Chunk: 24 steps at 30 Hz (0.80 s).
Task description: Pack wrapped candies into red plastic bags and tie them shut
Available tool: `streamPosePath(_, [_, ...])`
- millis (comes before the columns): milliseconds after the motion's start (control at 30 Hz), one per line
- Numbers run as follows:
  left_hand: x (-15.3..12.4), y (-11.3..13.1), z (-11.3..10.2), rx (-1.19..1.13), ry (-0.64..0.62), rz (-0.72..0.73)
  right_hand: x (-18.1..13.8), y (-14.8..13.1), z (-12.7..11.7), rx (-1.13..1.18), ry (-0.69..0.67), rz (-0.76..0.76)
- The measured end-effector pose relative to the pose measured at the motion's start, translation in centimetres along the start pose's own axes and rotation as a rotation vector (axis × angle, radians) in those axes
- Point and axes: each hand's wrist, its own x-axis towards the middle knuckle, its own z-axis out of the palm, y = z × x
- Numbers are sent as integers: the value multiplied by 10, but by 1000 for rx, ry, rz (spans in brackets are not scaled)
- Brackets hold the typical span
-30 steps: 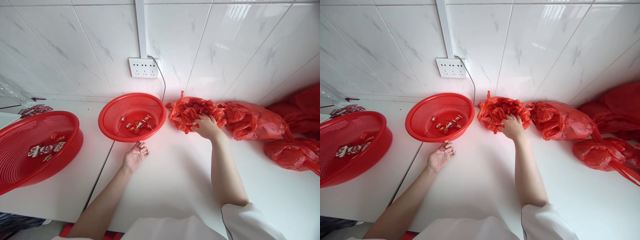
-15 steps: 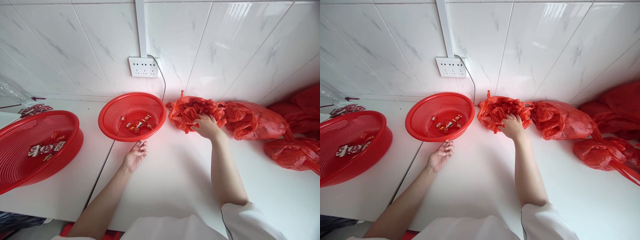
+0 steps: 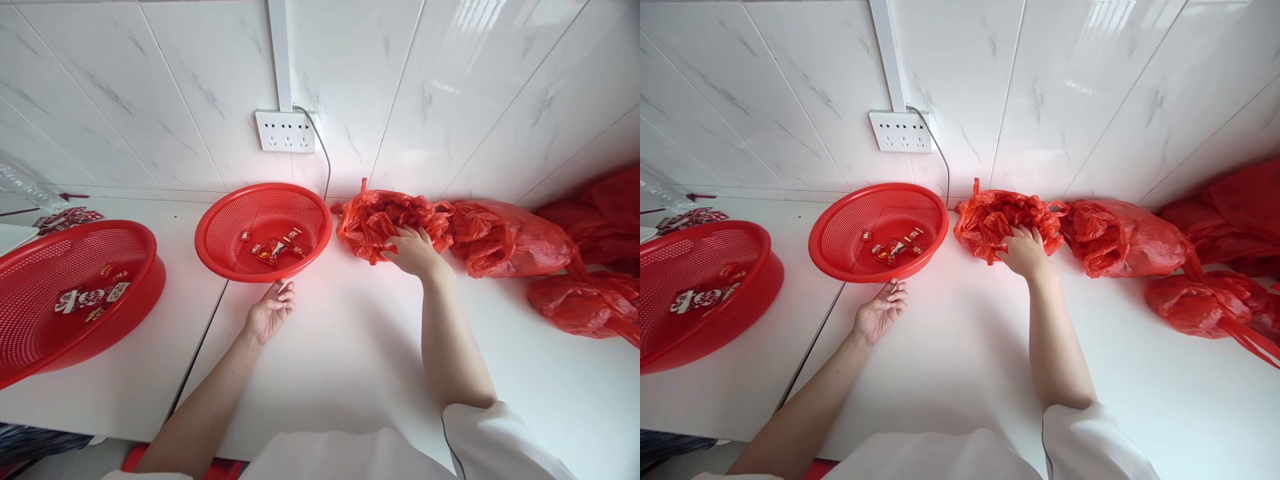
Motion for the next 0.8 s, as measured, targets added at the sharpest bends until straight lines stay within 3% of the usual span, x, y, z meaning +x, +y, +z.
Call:
streamPosePath(233, [-1, 0, 2, 17, 5, -15, -2, -4, -5, 13, 46, -15])
streamPosePath(400, [0, 3, 5, 89, 52, 47, -5, -10, -21, 180, 324, -76])
streamPosePath(600, [1, 10, 16, 473, 450, 420, -11, -16, -36, 292, 561, -122])
streamPosePath(700, [-3, 18, 19, 612, 503, 548, -14, -20, -41, 332, 619, -86])
streamPosePath(800, [-7, 25, 19, 736, 495, 610, -18, -22, -44, 346, 721, 46])
